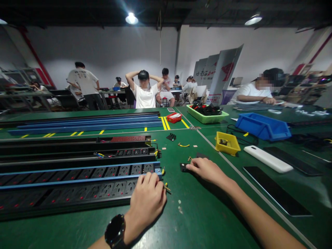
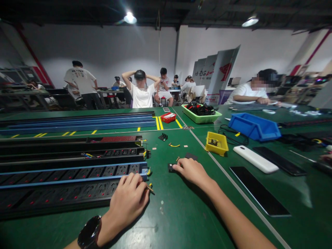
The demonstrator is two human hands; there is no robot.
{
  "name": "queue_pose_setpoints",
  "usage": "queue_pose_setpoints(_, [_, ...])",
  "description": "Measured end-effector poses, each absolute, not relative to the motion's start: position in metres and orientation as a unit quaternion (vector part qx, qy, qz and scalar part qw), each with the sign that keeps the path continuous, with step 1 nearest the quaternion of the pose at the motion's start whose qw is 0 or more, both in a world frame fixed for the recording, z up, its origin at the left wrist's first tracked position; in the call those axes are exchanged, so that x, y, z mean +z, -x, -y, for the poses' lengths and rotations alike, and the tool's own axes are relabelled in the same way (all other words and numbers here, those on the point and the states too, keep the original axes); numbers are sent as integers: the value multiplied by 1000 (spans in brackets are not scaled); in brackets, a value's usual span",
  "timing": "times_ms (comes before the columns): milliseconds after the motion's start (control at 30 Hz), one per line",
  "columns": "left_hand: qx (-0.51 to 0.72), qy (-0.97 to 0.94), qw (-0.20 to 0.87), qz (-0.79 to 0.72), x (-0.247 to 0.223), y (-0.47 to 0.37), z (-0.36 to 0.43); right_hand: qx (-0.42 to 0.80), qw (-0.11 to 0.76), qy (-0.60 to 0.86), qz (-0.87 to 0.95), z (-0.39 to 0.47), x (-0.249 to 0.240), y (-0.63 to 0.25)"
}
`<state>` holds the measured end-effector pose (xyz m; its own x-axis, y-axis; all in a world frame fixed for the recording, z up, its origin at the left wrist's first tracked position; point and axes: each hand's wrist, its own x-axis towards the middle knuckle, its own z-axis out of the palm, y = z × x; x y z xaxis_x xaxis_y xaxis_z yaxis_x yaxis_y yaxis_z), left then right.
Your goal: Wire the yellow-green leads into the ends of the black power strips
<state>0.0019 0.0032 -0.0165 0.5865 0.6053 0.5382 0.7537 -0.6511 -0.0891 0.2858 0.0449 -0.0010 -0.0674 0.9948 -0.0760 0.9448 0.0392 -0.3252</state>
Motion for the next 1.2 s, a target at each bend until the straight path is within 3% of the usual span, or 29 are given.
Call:
queue_pose_setpoints(500, [-230,880,152,387,-18,-1,-3,132,115,681,711,-36,-3,-271])
queue_pose_setpoints(800, [-213,887,145,385,-17,1,-4,107,134,581,795,-35,-9,-269])
queue_pose_setpoints(933, [-201,892,132,382,-15,1,-4,189,181,533,805,-38,-11,-266])
queue_pose_setpoints(1100, [-189,897,110,383,-12,3,-2,377,225,426,791,-36,-11,-258])
queue_pose_setpoints(1200, [-184,901,105,379,-11,4,-2,397,226,404,792,-32,-10,-249])
